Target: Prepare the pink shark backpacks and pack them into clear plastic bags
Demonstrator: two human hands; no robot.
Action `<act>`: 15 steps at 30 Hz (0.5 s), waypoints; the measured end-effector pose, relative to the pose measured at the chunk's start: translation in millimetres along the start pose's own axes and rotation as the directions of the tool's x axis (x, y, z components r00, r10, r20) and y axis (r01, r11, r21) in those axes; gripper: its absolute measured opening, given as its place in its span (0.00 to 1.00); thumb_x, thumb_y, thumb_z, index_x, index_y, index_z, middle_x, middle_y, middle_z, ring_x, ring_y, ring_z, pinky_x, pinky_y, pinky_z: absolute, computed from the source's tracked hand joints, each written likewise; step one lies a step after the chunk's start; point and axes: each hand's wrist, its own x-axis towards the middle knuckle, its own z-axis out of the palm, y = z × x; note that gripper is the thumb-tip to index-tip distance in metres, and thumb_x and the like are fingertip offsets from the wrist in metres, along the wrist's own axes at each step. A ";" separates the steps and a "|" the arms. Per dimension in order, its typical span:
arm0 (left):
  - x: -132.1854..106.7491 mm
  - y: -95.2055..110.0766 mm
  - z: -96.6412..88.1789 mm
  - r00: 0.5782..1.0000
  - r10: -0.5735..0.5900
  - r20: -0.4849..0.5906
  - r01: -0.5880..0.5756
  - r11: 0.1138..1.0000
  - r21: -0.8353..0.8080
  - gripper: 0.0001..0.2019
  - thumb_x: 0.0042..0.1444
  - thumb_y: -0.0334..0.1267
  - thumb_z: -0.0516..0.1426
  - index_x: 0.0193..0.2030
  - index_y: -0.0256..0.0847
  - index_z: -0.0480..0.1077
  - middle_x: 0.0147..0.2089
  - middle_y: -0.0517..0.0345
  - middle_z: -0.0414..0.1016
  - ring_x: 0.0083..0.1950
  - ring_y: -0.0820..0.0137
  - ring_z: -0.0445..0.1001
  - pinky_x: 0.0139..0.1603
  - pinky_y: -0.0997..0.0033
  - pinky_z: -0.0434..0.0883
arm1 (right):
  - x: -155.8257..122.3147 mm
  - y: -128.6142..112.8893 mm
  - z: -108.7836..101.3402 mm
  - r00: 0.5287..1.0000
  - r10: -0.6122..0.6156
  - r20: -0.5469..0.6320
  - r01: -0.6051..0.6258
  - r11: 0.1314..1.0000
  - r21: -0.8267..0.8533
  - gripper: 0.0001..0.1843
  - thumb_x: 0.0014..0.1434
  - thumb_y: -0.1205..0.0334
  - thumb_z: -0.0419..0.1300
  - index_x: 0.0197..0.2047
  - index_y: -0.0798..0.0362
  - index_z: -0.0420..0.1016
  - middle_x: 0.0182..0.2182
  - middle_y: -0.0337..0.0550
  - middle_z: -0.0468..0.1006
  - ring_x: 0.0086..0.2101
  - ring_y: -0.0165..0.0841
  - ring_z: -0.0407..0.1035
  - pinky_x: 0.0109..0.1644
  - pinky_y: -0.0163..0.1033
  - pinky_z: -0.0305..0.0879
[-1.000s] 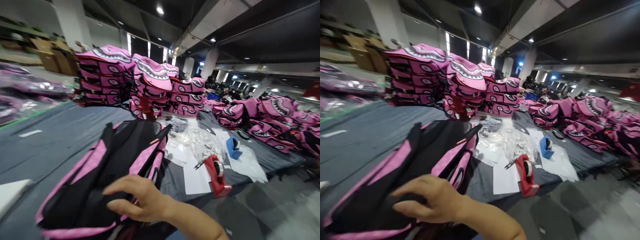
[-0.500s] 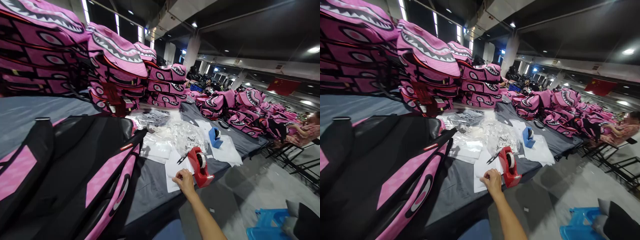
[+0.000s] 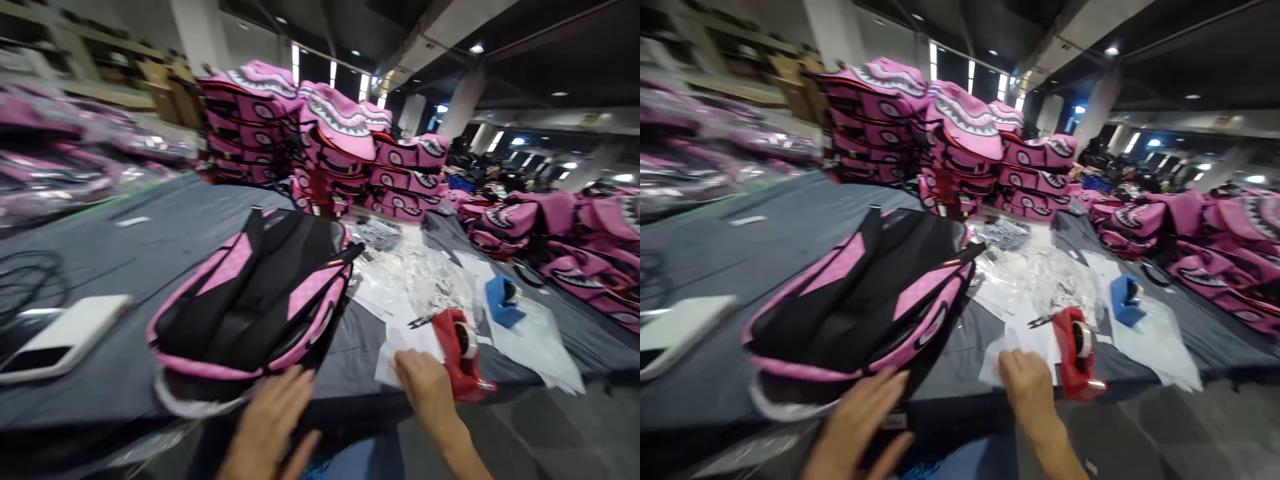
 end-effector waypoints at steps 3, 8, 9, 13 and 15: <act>2.1 37.7 41.5 0.961 -0.125 0.248 0.222 0.880 -0.420 0.41 0.61 0.45 0.63 0.75 0.39 0.50 0.69 0.38 0.67 0.73 0.51 0.61 0.73 0.45 0.55 | -2.6 -44.9 -4.6 0.891 -0.122 0.438 -0.024 0.950 0.312 0.06 0.63 0.63 0.61 0.33 0.50 0.75 0.23 0.34 0.73 0.23 0.26 0.61 0.29 0.33 0.51; -16.1 44.6 71.5 0.603 -0.317 0.732 0.775 0.014 -0.632 0.31 0.43 0.66 0.68 0.36 0.36 0.76 0.29 0.57 0.72 0.32 0.70 0.69 0.36 0.71 0.68 | 9.3 -41.9 -9.1 0.730 -0.002 0.683 -0.440 0.764 0.472 0.17 0.51 0.49 0.70 0.37 0.53 0.78 0.25 0.35 0.73 0.26 0.28 0.62 0.30 0.32 0.52; -21.9 43.5 72.1 0.566 -0.338 0.752 0.769 -0.114 -0.629 0.30 0.41 0.65 0.69 0.33 0.36 0.75 0.27 0.59 0.69 0.30 0.72 0.66 0.34 0.73 0.65 | 10.8 -34.4 -7.7 0.714 0.000 0.700 -0.500 0.699 0.510 0.24 0.45 0.45 0.73 0.39 0.54 0.78 0.26 0.36 0.73 0.27 0.29 0.62 0.30 0.32 0.53; -41.8 41.1 73.4 0.589 -0.407 0.698 0.670 -0.238 -0.703 0.27 0.44 0.62 0.69 0.36 0.37 0.76 0.29 0.58 0.69 0.30 0.73 0.64 0.33 0.75 0.62 | 5.4 -25.1 15.3 0.717 0.005 0.697 -0.610 0.489 0.624 0.33 0.39 0.33 0.74 0.32 0.56 0.76 0.23 0.36 0.69 0.25 0.28 0.58 0.28 0.32 0.53; -48.6 39.6 71.9 0.591 -0.456 0.665 0.714 -0.089 -0.695 0.25 0.49 0.61 0.66 0.32 0.37 0.76 0.24 0.61 0.65 0.26 0.76 0.59 0.29 0.76 0.60 | 1.6 -35.0 30.1 0.764 0.089 0.639 -0.600 0.462 0.653 0.31 0.46 0.33 0.71 0.29 0.56 0.76 0.22 0.38 0.70 0.24 0.29 0.61 0.29 0.33 0.56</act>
